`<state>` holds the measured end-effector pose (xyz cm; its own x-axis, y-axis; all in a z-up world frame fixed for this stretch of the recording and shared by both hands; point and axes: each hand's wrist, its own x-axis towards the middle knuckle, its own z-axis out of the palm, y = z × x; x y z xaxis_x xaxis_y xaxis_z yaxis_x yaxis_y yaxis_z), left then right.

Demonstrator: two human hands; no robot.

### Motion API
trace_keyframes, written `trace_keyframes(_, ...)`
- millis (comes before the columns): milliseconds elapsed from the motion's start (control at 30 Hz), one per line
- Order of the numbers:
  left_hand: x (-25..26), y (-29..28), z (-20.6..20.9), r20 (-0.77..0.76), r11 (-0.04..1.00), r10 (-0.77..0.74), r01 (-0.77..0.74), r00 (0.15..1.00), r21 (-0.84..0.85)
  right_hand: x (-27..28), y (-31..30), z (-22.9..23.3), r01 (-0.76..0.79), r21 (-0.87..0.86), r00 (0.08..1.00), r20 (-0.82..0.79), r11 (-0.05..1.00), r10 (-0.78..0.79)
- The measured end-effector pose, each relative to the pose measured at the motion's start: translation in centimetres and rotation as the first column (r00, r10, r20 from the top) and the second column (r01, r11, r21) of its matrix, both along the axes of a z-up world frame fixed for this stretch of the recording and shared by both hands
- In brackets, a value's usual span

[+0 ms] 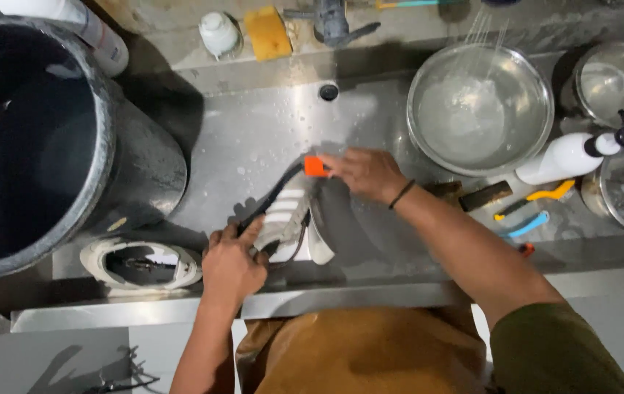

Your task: Cleaning the exterior and interior of a sneaker using brushes and cleaning solution in a sink.

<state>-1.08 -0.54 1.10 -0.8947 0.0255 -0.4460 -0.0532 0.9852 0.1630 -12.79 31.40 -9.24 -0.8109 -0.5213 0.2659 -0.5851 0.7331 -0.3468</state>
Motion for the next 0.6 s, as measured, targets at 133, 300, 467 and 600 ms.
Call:
trace_keyframes(133, -0.6, -0.2, 0.3, 0.047, 1.0, 0.023, -0.023, 0.999, 0.016, 0.9, -2.8, 0.8, 0.021, -0.162, 0.998, -0.06, 0.987, -0.032)
trace_keyframes(300, -0.1, -1.6, -0.4, 0.094, 0.996, 0.048, -0.055, 0.994, 0.073, 1.0, 0.4, -0.9, 0.097, 0.259, 0.94, -0.342, 0.961, -0.002)
trace_keyframes(467, -0.6, -2.7, -0.9, 0.155, 0.99, 0.103, -0.117, 0.982, 0.082, -0.6, 11.8, 1.8, 0.443, 0.349, 0.896, -0.198, 0.826, -0.397)
trace_keyframes(600, -2.9, -0.1, 2.1, 0.361, 0.997, 0.068, -0.051, 0.93, -0.058, -1.0, 21.9, -1.9, 0.594, 0.502, 0.777, -0.153, 0.629, -0.611)
